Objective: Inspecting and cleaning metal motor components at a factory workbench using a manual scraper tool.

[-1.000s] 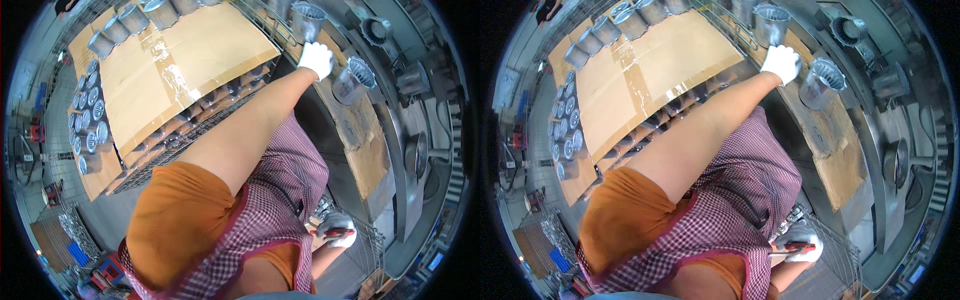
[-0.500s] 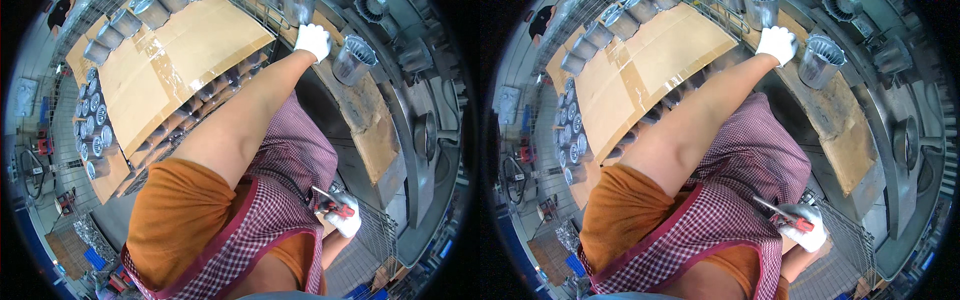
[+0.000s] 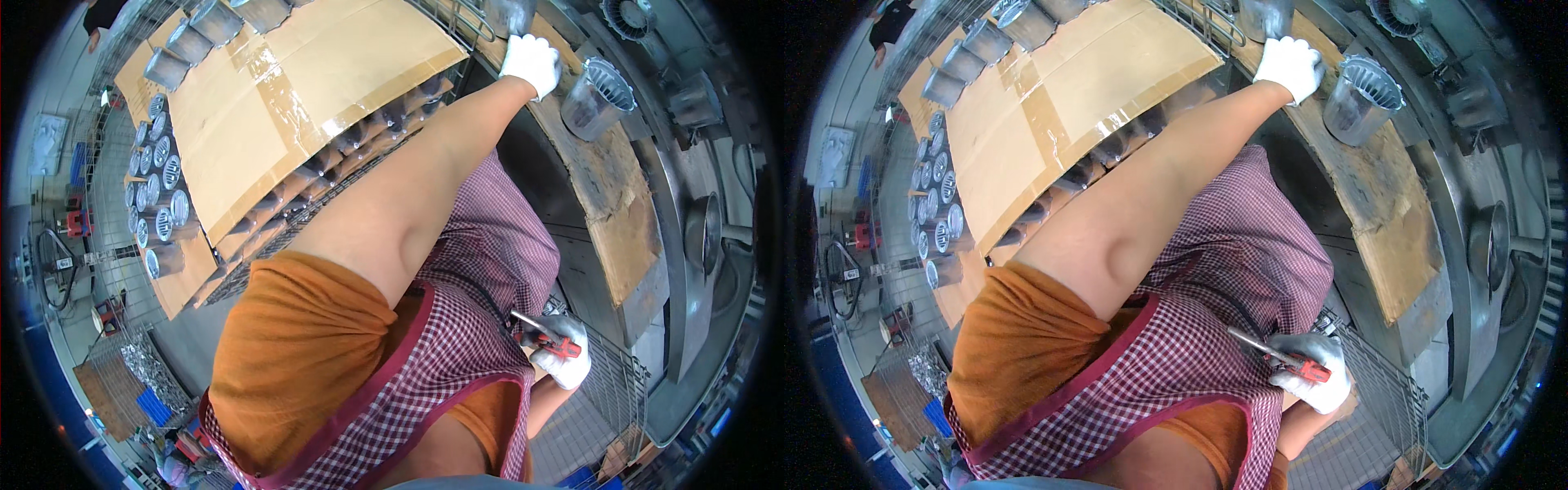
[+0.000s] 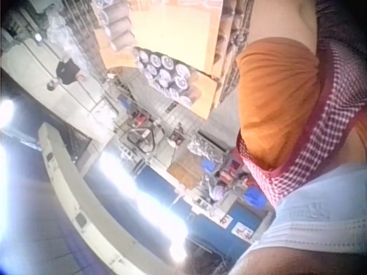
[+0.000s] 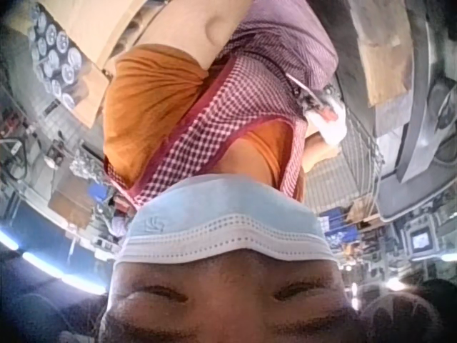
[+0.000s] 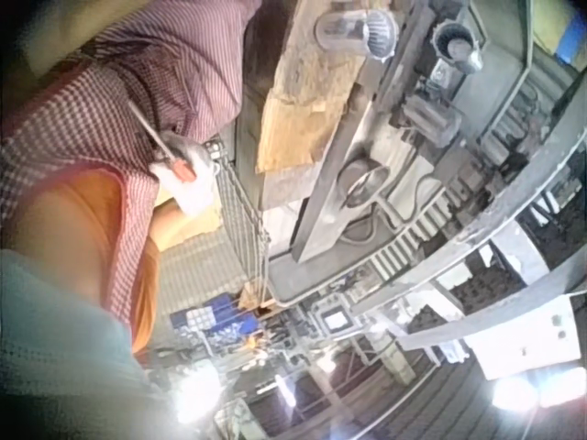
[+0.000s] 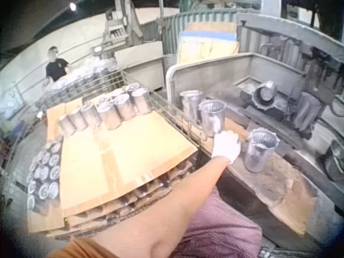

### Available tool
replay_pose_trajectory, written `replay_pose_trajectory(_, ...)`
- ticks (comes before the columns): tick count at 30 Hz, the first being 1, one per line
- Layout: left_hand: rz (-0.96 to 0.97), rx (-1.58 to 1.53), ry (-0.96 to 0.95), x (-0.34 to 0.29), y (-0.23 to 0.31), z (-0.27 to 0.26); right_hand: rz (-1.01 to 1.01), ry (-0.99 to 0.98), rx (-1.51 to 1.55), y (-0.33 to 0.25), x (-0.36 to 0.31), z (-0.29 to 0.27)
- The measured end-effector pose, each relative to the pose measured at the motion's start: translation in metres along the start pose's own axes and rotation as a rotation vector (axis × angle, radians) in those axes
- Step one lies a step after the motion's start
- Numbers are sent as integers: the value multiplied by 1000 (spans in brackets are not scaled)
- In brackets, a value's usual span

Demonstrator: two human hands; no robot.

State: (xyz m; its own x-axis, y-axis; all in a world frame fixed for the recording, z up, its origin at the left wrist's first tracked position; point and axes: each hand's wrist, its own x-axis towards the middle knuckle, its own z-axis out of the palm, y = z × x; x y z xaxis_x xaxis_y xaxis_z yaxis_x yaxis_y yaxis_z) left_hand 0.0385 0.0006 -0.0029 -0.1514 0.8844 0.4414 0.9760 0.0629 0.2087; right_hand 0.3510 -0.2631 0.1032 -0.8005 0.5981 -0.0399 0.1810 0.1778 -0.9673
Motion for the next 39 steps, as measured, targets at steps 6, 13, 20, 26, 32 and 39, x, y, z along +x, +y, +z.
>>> replay_pose_trajectory(6,-3,-2,-12,-1,2,-2,32,85,-91,-6,0,6)
replay_pose_trajectory(13,-4,-7,13,1,2,1,128,122,-104,-2,-2,7)
replay_pose_trajectory(20,-4,14,28,0,-1,1,32,196,-155,-4,2,10)
replay_pose_trajectory(26,-5,9,34,0,1,2,-55,-29,-29,0,9,6)
replay_pose_trajectory(32,6,-10,15,1,6,3,-21,24,-15,-4,7,8)
replay_pose_trajectory(39,-7,10,11,0,-2,1,9,135,-61,-6,9,14)
